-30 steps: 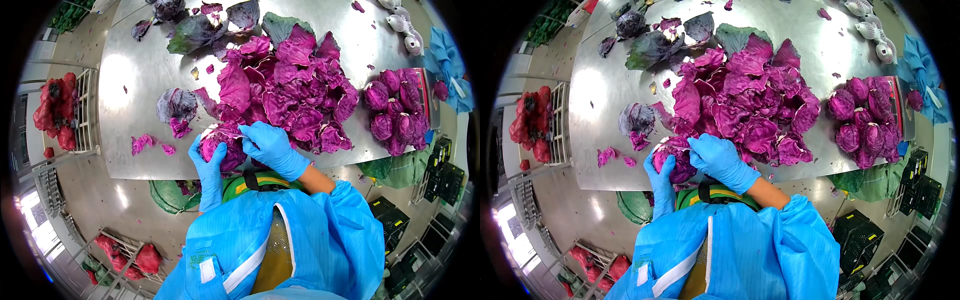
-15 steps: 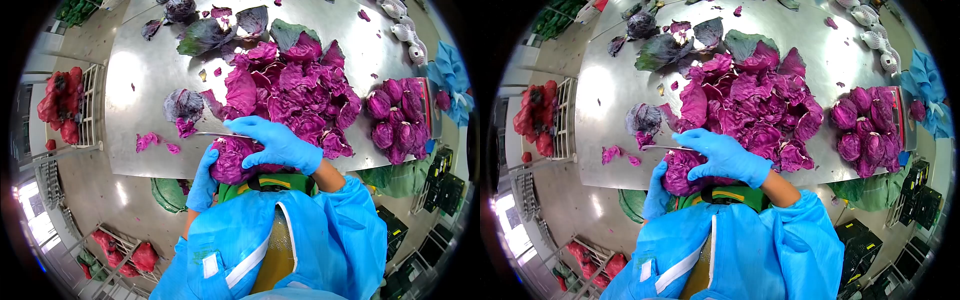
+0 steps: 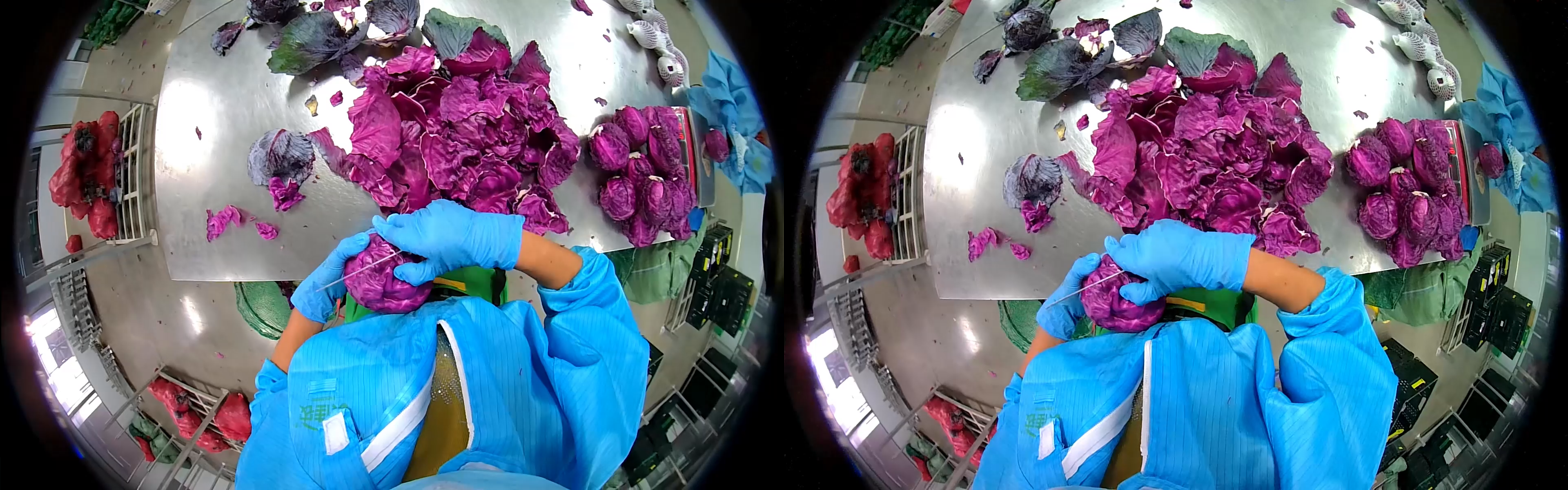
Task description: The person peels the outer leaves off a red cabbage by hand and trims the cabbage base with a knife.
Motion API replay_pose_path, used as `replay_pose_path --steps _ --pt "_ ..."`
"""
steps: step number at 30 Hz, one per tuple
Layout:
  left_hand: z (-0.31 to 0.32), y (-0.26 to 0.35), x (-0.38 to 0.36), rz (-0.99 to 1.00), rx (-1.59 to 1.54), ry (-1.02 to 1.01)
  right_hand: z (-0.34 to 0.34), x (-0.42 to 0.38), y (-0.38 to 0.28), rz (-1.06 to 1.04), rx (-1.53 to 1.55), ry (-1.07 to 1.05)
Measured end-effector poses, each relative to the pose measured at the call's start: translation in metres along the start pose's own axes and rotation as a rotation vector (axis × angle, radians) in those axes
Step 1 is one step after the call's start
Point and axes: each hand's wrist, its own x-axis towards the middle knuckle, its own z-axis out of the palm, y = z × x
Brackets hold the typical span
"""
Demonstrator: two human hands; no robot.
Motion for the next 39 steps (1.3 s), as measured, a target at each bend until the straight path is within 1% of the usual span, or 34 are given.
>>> replay_pose_path --steps 1,4,7,10,13,16,17,19,20,21,22,24,25,26,28,31,34,35,36,38,39 --pt "-0.001 0.001 0.001 0.006 0.035 0.001 0.005 -0.003 -0.001 -0.005 -0.031 0.047" --pt "0.011 0.007 -0.001 0.011 0.100 -0.122 0.014 -0.012 -0.005 -0.040 -0.087 0.178" --pt "0.015 0.006 -0.001 -0.018 0.101 -0.034 0.019 -0.023 -0.004 -0.137 -0.205 0.331" --pt "0.026 0.012 -0.004 -0.018 0.146 -0.048 0.016 -0.026 -0.009 -0.119 -0.161 0.311" --pt "0.022 0.012 0.001 0.003 0.243 -0.036 0.019 -0.034 -0.012 -0.143 -0.251 0.425" --pt "0.022 0.005 -0.005 0.024 0.159 0.039 0.009 -0.046 -0.002 -0.045 -0.003 0.453" --pt "0.015 0.011 -0.001 0.066 0.231 -0.193 0.009 -0.061 0.016 0.050 -0.038 0.652" --pt "0.003 0.005 -0.001 0.025 0.156 -0.138 0.002 -0.071 0.033 0.255 0.012 0.959" --pt "0.000 0.002 -0.001 0.009 0.117 -0.110 -0.003 -0.072 0.034 0.357 0.097 1.062" --pt "0.005 0.003 -0.001 0.008 0.128 -0.073 -0.003 -0.071 0.030 0.387 0.173 1.031" --pt "0.011 0.004 -0.002 0.011 0.142 -0.061 0.002 -0.067 0.027 0.358 0.181 0.967" --pt "0.025 0.009 -0.004 0.015 0.175 -0.034 0.009 -0.057 0.007 0.335 0.390 0.799" --pt "0.029 0.011 -0.007 0.013 0.171 -0.037 0.009 -0.052 0.003 0.311 0.589 0.671" --pt "0.033 0.013 -0.008 0.009 0.166 -0.041 0.002 -0.048 -0.003 0.328 0.669 0.529" --pt "0.036 0.013 -0.008 0.029 0.181 -0.068 -0.006 -0.038 -0.008 0.279 0.596 0.417" --pt "0.037 0.013 -0.005 0.078 0.227 -0.120 0.010 -0.026 0.008 0.198 0.892 0.254" --pt "0.033 0.013 -0.006 0.056 0.237 -0.099 0.007 -0.025 0.011 0.227 0.918 0.229" --pt "0.030 0.012 -0.006 0.040 0.237 -0.077 0.012 -0.024 0.012 0.148 0.828 0.306" --pt "0.027 0.011 -0.004 0.025 0.238 -0.057 0.020 -0.023 0.015 0.117 0.792 0.342" --pt "0.023 0.007 -0.007 0.015 0.217 0.060 0.036 -0.021 0.021 0.053 0.720 0.413" --pt "0.024 0.007 -0.007 0.011 0.208 0.118 0.024 -0.023 0.016 0.037 0.608 0.368"
